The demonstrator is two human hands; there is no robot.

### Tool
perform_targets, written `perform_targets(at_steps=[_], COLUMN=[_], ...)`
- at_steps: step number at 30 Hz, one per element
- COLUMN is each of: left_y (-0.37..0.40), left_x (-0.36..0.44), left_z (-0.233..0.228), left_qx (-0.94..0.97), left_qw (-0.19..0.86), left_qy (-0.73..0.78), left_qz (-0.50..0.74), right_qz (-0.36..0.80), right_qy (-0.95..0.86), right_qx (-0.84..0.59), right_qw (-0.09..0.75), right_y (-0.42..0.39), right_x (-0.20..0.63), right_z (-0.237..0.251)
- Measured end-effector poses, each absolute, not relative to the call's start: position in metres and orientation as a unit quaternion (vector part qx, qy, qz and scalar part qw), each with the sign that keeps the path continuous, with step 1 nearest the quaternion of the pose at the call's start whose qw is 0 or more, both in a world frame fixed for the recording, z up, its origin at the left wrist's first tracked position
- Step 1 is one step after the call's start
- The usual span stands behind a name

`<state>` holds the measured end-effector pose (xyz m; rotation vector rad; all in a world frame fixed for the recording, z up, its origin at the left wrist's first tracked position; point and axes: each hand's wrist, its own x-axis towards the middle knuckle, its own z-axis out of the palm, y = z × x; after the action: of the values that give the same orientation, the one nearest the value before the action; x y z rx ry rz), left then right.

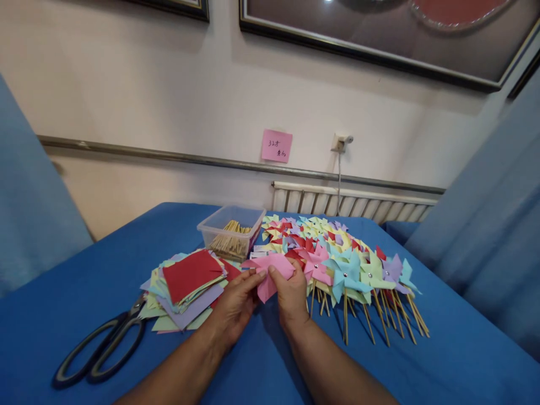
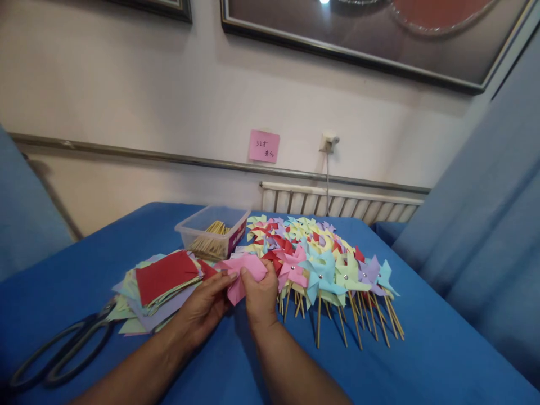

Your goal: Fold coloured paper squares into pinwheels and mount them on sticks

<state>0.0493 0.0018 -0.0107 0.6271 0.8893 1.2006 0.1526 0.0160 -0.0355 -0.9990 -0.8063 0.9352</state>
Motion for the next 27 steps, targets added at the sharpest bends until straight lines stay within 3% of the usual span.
perform_targets(at_steps=[13, 27], left_y=[-0.005, 0.003], left_x=[0.034, 0.022], left_z=[-0.006, -0.011], left_qx=[0.383, 0.336], left_qw=[0.641, 0.623], left_qy=[0.402, 0.439], left_qz=[0.529, 0.553], right_qz=[0.375, 0.454], right_qy=[-0.4, -0.441], right_qx=[-0.446, -0.383], right_qw=[0.707, 0.673], right_y=[0.006, 0.008], right_x=[0.147, 0.145], right_z=[-0.031, -0.046])
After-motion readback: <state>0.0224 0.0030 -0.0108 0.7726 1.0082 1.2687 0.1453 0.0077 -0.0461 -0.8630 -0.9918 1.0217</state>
